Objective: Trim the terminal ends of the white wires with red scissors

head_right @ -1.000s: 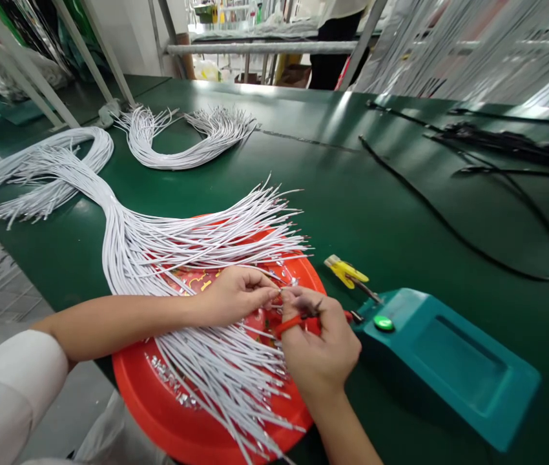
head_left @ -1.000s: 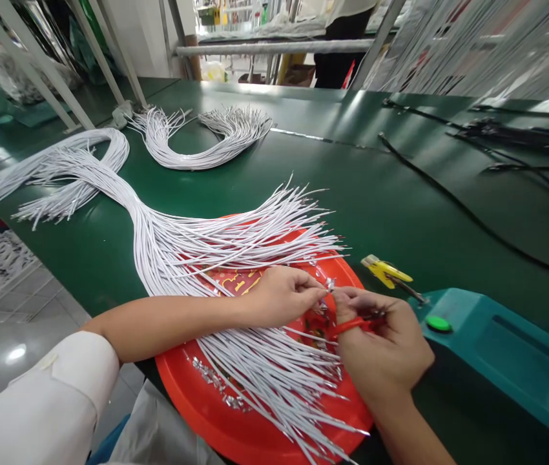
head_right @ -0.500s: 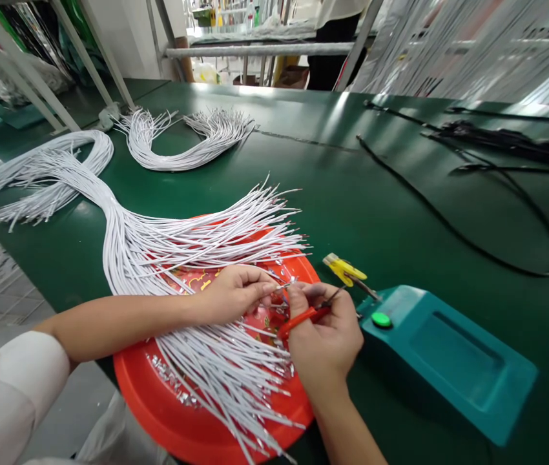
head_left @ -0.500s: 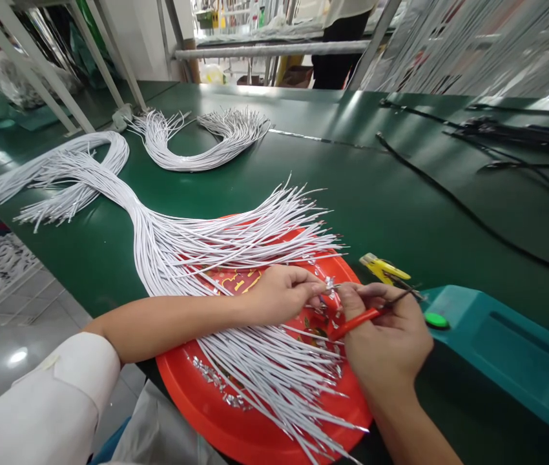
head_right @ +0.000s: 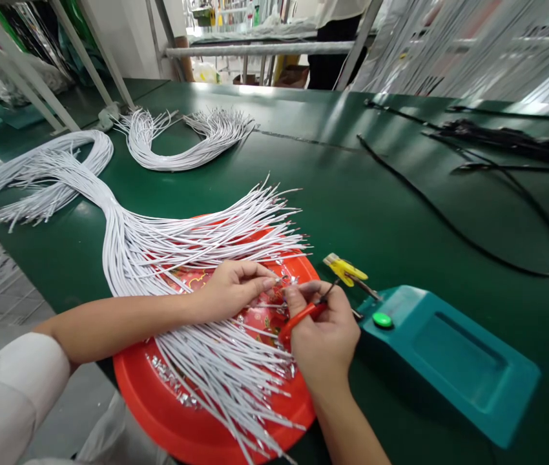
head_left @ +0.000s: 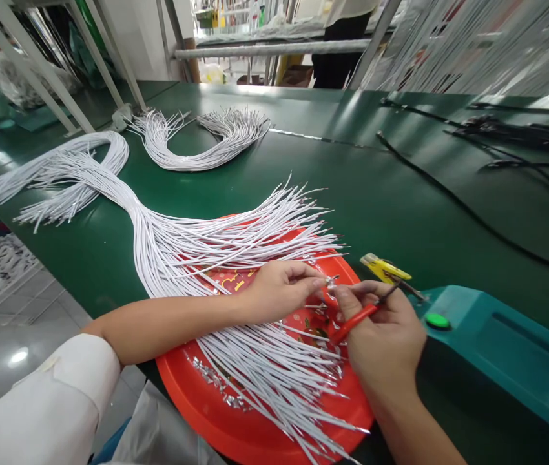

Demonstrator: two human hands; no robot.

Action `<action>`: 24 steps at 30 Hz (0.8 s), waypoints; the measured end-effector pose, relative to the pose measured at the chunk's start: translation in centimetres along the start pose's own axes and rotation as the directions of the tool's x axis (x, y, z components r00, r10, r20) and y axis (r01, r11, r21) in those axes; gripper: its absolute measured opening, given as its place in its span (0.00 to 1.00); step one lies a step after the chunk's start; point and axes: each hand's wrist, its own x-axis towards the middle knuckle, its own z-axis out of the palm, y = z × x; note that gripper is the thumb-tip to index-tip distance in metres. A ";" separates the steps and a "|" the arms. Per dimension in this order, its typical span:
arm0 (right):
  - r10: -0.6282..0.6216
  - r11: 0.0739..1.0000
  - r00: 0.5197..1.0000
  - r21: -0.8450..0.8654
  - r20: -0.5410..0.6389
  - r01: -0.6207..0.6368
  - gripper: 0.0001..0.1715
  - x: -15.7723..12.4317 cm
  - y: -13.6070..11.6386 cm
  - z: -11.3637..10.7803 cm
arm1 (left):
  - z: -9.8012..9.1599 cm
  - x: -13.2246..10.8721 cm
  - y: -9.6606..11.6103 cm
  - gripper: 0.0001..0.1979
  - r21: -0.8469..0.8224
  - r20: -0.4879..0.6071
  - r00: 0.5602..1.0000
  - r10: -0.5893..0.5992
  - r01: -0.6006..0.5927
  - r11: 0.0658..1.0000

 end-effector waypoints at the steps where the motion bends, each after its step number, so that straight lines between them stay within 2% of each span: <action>1: -0.001 1.000 1.000 -0.015 0.029 0.001 0.17 0.0 0.0 -0.1 | -0.1 0.0 0.0 0.05 0.010 -0.008 1.000 0.020 -0.020 1.000; 5: -0.008 0.996 0.977 -0.083 0.214 0.027 0.17 0.1 0.0 -0.2 | -0.4 0.1 -0.1 0.06 0.005 -0.017 0.998 0.066 -0.066 0.998; 9: -0.020 0.980 0.928 -0.179 0.371 0.093 0.16 0.2 0.0 -0.1 | -0.3 0.1 -0.3 0.05 -0.081 0.026 0.999 0.045 -0.042 0.996; 16: -0.042 0.958 0.921 -0.245 0.388 0.147 0.12 0.2 0.3 -0.1 | 0.0 0.1 -0.3 0.02 -0.074 0.022 0.999 0.037 -0.035 0.997; 24: -0.019 0.957 0.922 -0.259 0.386 0.128 0.17 0.2 -0.7 0.2 | 0.2 0.1 0.2 0.02 0.001 0.004 0.999 0.041 -0.041 0.999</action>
